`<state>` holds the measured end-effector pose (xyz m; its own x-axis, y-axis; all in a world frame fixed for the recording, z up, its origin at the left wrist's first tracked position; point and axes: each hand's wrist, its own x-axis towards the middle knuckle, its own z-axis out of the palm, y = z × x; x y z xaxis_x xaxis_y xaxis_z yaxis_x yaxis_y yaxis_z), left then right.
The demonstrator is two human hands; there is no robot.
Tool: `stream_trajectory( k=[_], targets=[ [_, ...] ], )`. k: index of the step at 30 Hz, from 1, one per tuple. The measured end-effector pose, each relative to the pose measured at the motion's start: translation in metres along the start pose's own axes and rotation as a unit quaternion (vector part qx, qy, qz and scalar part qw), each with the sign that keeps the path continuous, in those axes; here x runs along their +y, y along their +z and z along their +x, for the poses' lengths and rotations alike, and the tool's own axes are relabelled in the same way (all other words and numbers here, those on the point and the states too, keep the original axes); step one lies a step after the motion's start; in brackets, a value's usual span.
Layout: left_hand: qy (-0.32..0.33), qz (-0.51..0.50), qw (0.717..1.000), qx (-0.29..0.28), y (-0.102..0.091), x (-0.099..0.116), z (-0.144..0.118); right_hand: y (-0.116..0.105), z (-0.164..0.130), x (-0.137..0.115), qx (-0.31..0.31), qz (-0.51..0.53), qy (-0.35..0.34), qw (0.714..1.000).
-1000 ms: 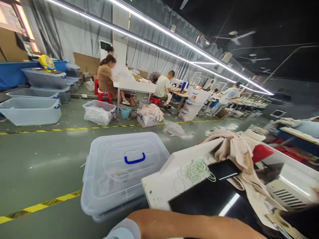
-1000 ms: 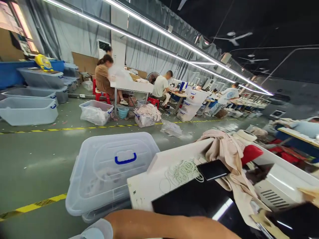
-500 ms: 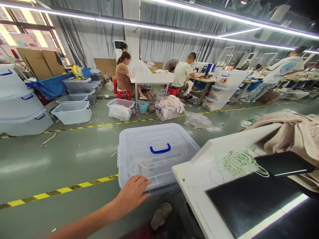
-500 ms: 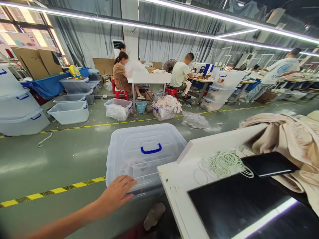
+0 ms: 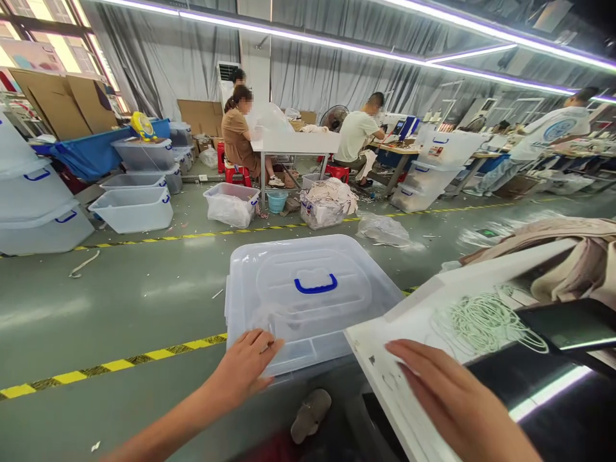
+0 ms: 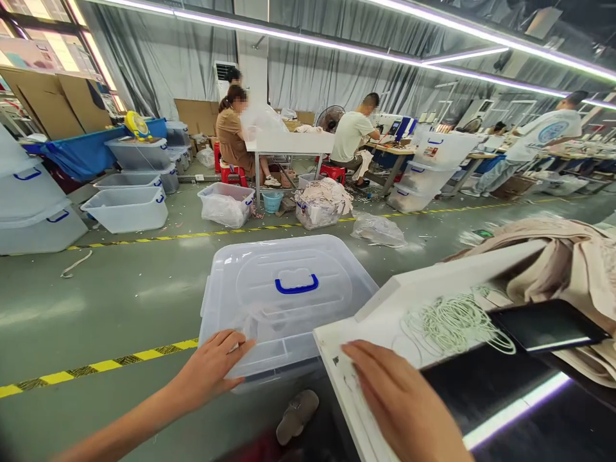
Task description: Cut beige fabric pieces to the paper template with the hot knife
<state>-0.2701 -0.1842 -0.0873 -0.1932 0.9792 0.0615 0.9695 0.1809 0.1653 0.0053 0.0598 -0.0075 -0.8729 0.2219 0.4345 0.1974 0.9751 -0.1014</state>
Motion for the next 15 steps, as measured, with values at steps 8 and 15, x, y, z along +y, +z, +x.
stream_trajectory(
  k=[8,15],
  targets=[
    [0.045,0.032,0.997,0.045,-0.085,-0.031,0.031,0.073,0.101,-0.043,-0.076,-0.039,-0.1,0.991],
    [0.066,0.055,0.982,0.169,-0.112,-0.043,0.054,0.083,0.154,-0.02,-0.013,-0.074,-0.061,0.995]
  ],
)
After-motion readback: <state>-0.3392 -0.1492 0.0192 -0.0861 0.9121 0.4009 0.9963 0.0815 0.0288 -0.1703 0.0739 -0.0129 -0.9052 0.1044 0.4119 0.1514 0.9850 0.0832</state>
